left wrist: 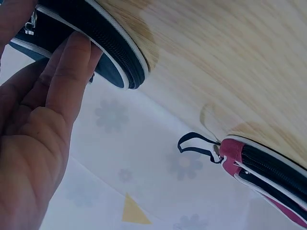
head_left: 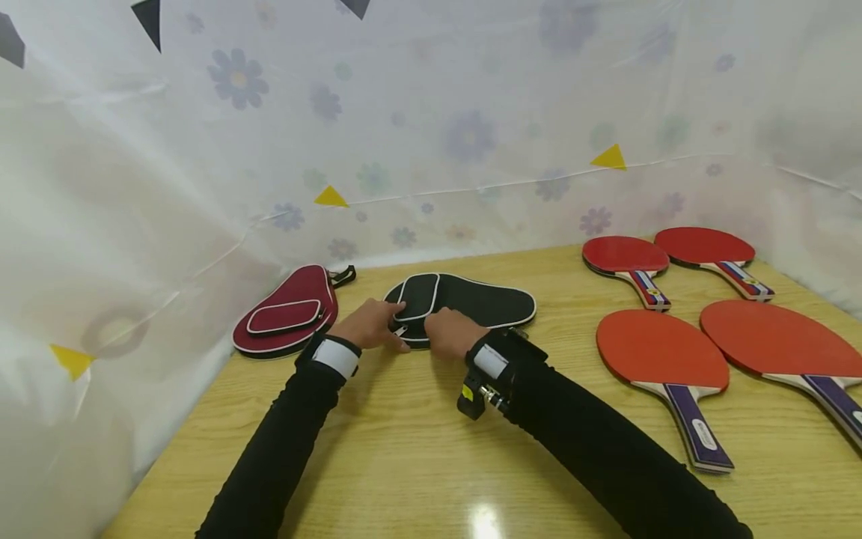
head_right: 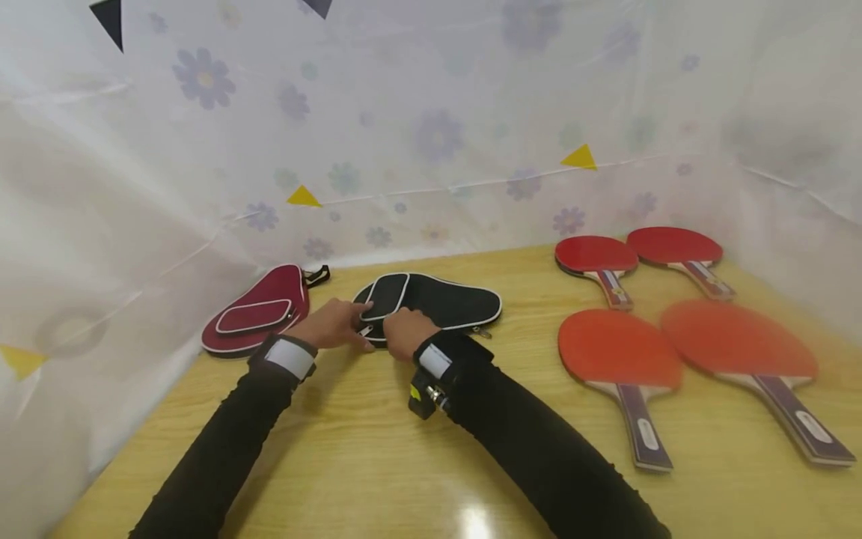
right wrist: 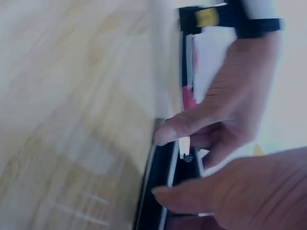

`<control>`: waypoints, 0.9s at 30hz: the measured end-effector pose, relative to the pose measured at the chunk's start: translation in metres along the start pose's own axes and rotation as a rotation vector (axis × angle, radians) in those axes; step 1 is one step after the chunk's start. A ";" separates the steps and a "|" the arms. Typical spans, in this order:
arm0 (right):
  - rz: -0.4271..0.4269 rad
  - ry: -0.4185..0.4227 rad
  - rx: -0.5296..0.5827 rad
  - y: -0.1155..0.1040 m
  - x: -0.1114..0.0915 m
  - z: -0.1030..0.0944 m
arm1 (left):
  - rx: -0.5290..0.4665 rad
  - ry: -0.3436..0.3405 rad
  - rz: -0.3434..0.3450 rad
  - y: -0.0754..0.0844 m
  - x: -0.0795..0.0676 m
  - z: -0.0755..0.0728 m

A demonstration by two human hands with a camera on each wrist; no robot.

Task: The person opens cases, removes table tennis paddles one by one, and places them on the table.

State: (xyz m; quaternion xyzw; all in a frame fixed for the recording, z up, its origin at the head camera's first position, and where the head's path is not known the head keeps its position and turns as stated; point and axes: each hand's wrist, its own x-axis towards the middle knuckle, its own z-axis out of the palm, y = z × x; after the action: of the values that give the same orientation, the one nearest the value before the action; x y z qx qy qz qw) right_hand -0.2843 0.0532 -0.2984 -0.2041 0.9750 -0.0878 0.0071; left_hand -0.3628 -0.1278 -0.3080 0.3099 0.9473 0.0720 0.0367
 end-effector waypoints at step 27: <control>0.125 -0.093 0.226 0.009 0.006 -0.004 | -0.014 0.088 -0.090 0.044 0.001 0.005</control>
State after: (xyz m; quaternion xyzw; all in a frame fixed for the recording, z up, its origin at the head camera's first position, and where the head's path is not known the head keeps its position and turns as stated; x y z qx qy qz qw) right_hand -0.2933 0.0595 -0.2960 -0.1448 0.9683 -0.1871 0.0807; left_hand -0.3376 -0.0918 -0.3059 0.2632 0.9605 0.0902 0.0004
